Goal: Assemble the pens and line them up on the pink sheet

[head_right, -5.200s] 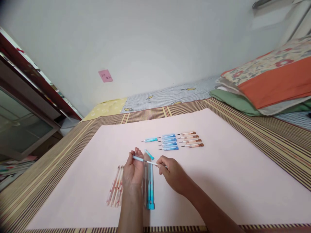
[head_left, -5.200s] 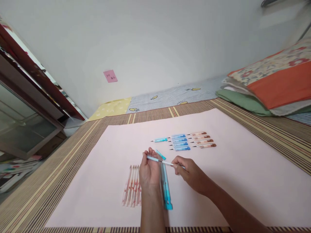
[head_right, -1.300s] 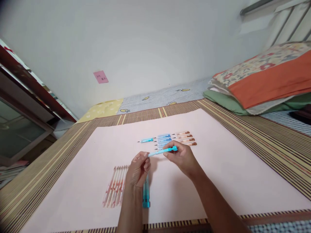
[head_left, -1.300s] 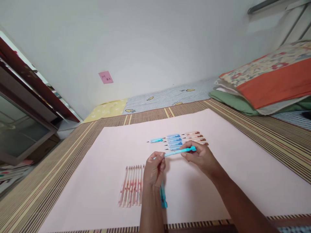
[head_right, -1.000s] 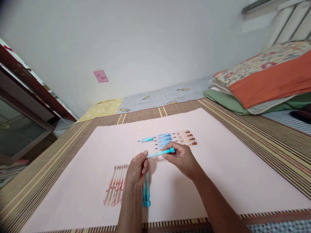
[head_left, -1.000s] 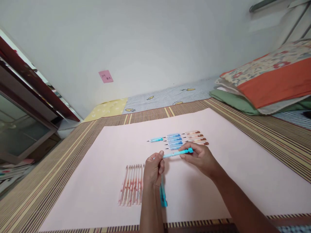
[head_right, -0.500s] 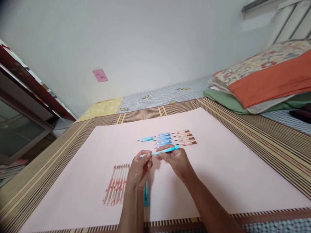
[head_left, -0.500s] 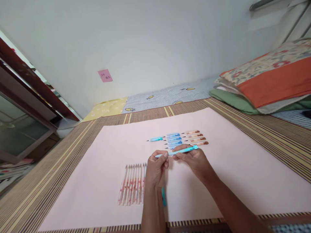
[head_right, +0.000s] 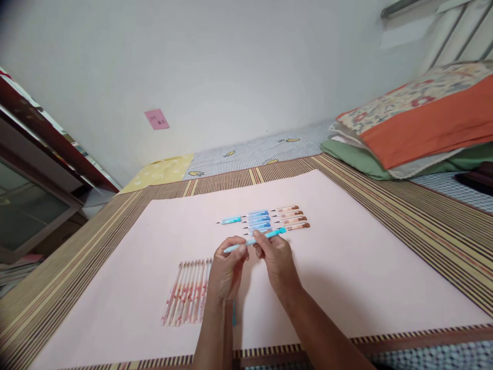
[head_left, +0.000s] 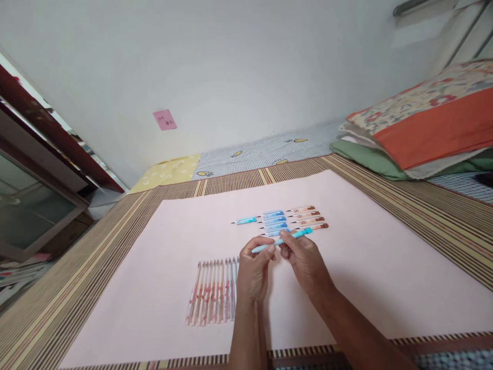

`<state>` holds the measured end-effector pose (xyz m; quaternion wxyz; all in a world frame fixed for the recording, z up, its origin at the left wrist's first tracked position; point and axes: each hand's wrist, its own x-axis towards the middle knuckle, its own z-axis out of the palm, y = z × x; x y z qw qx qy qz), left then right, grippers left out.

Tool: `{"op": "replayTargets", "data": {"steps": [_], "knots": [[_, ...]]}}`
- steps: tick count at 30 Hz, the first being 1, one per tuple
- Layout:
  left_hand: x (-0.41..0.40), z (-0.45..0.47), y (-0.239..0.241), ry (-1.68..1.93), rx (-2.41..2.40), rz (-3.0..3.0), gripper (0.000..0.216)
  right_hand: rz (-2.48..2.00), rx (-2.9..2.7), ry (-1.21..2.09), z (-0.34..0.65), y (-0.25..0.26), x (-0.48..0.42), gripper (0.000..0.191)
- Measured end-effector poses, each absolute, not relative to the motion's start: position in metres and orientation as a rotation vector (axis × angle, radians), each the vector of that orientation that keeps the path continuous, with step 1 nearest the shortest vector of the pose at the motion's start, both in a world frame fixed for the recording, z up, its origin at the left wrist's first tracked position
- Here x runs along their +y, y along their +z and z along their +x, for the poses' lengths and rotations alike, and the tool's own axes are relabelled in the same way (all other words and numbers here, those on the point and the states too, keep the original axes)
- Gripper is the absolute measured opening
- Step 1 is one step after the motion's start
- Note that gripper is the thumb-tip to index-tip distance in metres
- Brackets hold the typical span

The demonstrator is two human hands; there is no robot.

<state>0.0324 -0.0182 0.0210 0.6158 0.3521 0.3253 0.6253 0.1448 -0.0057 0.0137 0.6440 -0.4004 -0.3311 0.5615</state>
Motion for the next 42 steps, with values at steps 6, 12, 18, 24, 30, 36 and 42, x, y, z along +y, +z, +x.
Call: {"op": "replayTargets", "data": {"steps": [6,12,18,24,30,36,42], "knots": [[-0.012,0.042,0.015,1.424,0.780,0.557,0.029,-0.904,-0.795,1.351,0.147,0.018,-0.007,0.033],[-0.011,0.038,0.014,1.425,0.792,0.319,0.034,-0.766,-0.883,1.535,0.154,0.022,-0.008,0.037],[-0.008,0.035,0.015,1.446,0.770,0.269,0.019,-0.870,-0.954,1.419,0.154,0.005,0.001,0.032],[-0.003,0.038,0.011,1.386,0.773,0.135,0.011,-0.930,-0.996,1.387,0.148,-0.005,0.009,0.036],[-0.004,0.035,0.011,1.373,0.701,0.118,0.007,-1.185,-1.235,1.173,0.187,0.003,0.013,0.026],[-0.007,0.029,0.008,1.333,0.567,0.177,0.007,-1.687,-1.346,0.379,0.290,0.004,0.025,0.019],[-0.008,0.027,0.006,1.331,0.512,0.212,0.008,-1.755,-1.787,0.335,0.276,-0.015,0.020,0.024]]}}
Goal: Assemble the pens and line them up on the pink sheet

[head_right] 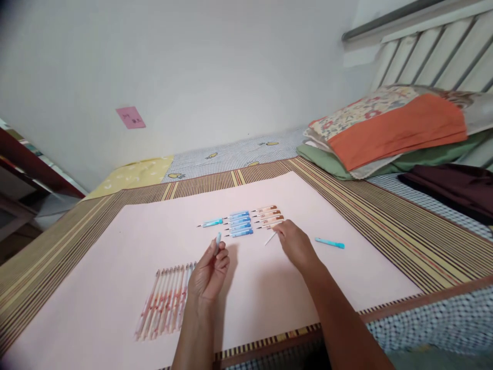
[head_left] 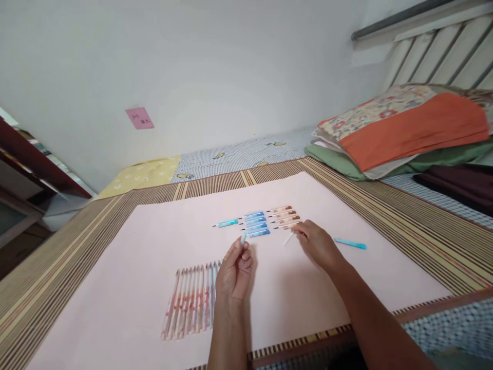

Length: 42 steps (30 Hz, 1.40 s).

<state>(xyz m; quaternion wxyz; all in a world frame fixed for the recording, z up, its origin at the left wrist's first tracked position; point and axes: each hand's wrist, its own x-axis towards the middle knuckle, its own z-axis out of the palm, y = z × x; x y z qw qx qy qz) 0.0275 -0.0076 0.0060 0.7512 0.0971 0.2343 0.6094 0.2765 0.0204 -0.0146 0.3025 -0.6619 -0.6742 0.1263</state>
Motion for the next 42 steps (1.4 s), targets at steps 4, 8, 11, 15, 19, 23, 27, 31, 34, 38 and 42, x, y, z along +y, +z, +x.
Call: {"op": "replayTargets", "data": {"steps": [4,8,11,15,19,23,27,31,34,38,42], "knots": [[-0.007,0.027,0.008,1.333,0.513,0.200,0.009,-1.874,-1.958,0.301,0.259,-0.016,0.020,0.023],[-0.007,0.028,0.006,1.323,0.527,0.205,0.015,-1.901,-2.035,0.262,0.253,-0.009,0.018,0.021],[-0.007,0.029,0.004,1.321,0.543,0.206,0.017,-1.912,-2.077,0.285,0.248,-0.004,0.016,0.020],[-0.006,0.025,0.005,1.344,0.477,0.154,0.005,-1.915,-2.111,0.332,0.239,-0.005,0.013,0.016],[-0.007,0.023,0.008,1.362,0.434,0.131,0.005,-1.794,-1.931,0.449,0.231,-0.006,0.013,0.014],[-0.007,0.029,0.008,1.358,0.504,0.169,0.012,-1.372,-1.402,0.817,0.225,0.004,0.015,0.018],[-0.007,0.035,0.006,1.347,0.550,0.222,0.020,-0.993,-0.984,1.165,0.216,0.018,0.012,0.033],[-0.008,0.037,0.004,1.341,0.568,0.281,0.025,-0.859,-0.870,1.218,0.203,0.028,0.006,0.035],[-0.010,0.038,0.005,1.328,0.562,0.322,0.026,-0.835,-0.835,1.198,0.198,0.032,0.003,0.035],[-0.010,0.038,0.005,1.318,0.541,0.326,0.025,-0.818,-0.820,1.157,0.200,0.035,0.002,0.030],[-0.009,0.038,0.005,1.317,0.540,0.319,0.024,-0.837,-0.824,1.109,0.204,0.034,0.003,0.028]]}}
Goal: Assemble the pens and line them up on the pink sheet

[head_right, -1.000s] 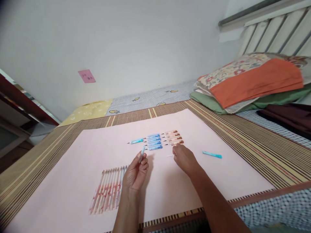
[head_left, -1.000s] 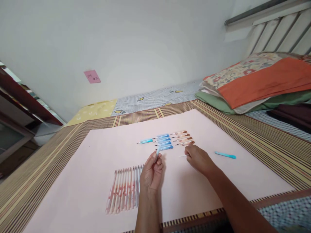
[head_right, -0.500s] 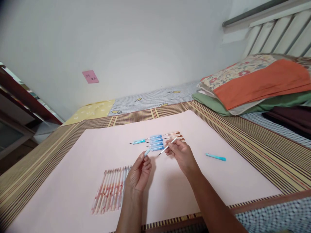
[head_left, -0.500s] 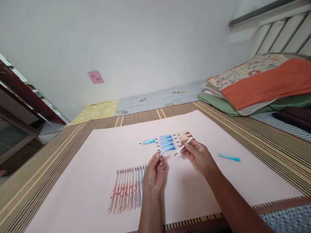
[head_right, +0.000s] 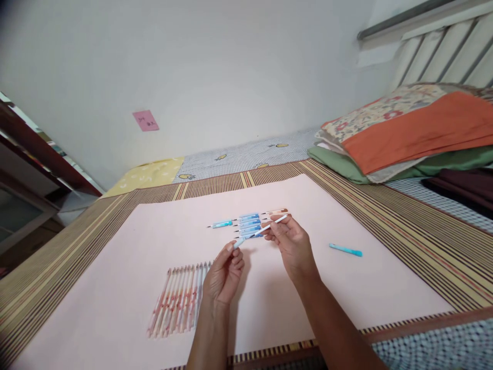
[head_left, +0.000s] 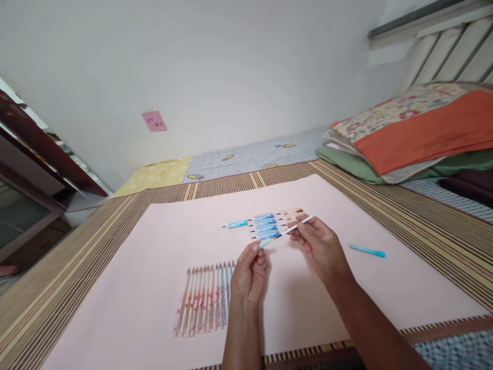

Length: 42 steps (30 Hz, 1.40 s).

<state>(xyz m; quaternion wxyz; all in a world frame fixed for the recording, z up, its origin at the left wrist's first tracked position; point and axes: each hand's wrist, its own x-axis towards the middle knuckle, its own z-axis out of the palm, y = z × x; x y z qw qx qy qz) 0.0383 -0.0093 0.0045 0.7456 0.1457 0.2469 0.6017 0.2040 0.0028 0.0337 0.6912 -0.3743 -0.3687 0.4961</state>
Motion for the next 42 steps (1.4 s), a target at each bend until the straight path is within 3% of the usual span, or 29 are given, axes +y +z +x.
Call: {"op": "replayTargets", "data": {"steps": [28,37,42], "knots": [[-0.010,0.035,0.010,1.437,0.706,0.481,0.032,-0.941,-1.034,1.086,0.202,0.038,-0.002,0.029],[-0.017,0.040,0.014,1.223,0.736,0.762,0.029,-1.008,-1.250,1.164,0.203,0.040,-0.006,0.024],[-0.022,0.039,0.019,1.017,0.639,0.955,0.032,-1.021,-1.253,1.219,0.203,0.037,-0.002,0.032]]}}
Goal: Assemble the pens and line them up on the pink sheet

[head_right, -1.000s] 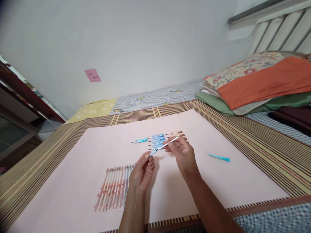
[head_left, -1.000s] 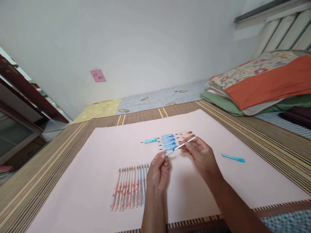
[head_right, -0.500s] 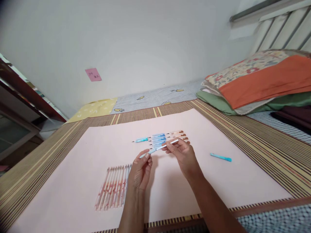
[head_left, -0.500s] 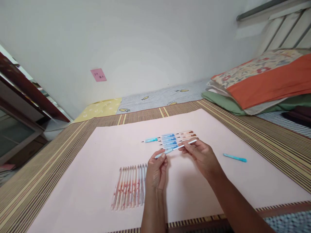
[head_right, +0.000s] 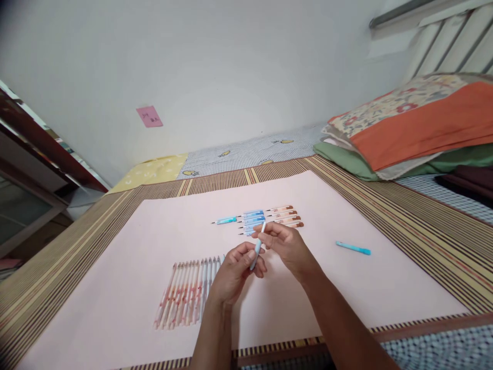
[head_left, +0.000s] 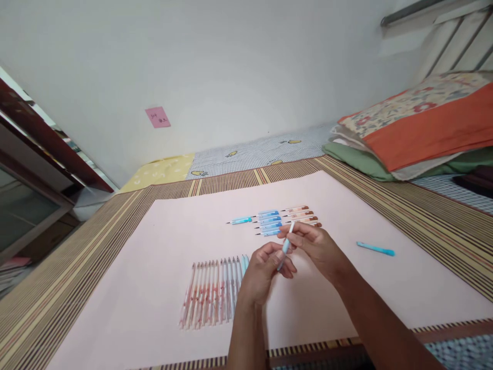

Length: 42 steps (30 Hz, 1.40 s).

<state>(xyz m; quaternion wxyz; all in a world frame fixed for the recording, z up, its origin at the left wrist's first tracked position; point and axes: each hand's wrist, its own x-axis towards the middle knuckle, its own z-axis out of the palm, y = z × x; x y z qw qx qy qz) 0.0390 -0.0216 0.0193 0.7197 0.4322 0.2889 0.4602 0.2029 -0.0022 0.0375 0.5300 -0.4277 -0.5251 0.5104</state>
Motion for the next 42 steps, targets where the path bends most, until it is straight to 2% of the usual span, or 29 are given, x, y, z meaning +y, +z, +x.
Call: {"op": "replayTargets", "data": {"steps": [3,9,15,25,32,38,42], "knots": [[-0.022,0.039,0.019,1.017,0.620,0.914,0.034,-0.976,-1.167,1.146,0.203,0.039,-0.002,0.040],[-0.022,0.040,0.015,0.953,0.570,0.882,0.036,-0.980,-1.214,1.084,0.200,0.042,-0.002,0.024],[-0.022,0.041,0.015,0.974,0.579,0.819,0.037,-0.970,-1.216,1.185,0.199,0.037,-0.002,0.024],[-0.023,0.042,0.016,0.890,0.525,0.899,0.034,-1.030,-1.196,1.121,0.198,0.037,-0.001,0.022],[-0.021,0.048,0.010,0.984,0.622,0.957,0.022,-1.112,-1.369,1.079,0.200,0.036,-0.002,0.019],[-0.020,0.050,0.007,0.994,0.703,1.078,0.030,-1.125,-1.471,1.082,0.199,0.032,-0.002,0.020],[-0.018,0.044,0.010,1.003,0.768,1.049,0.034,-1.363,-1.577,0.860,0.247,0.035,0.004,0.027]]}}
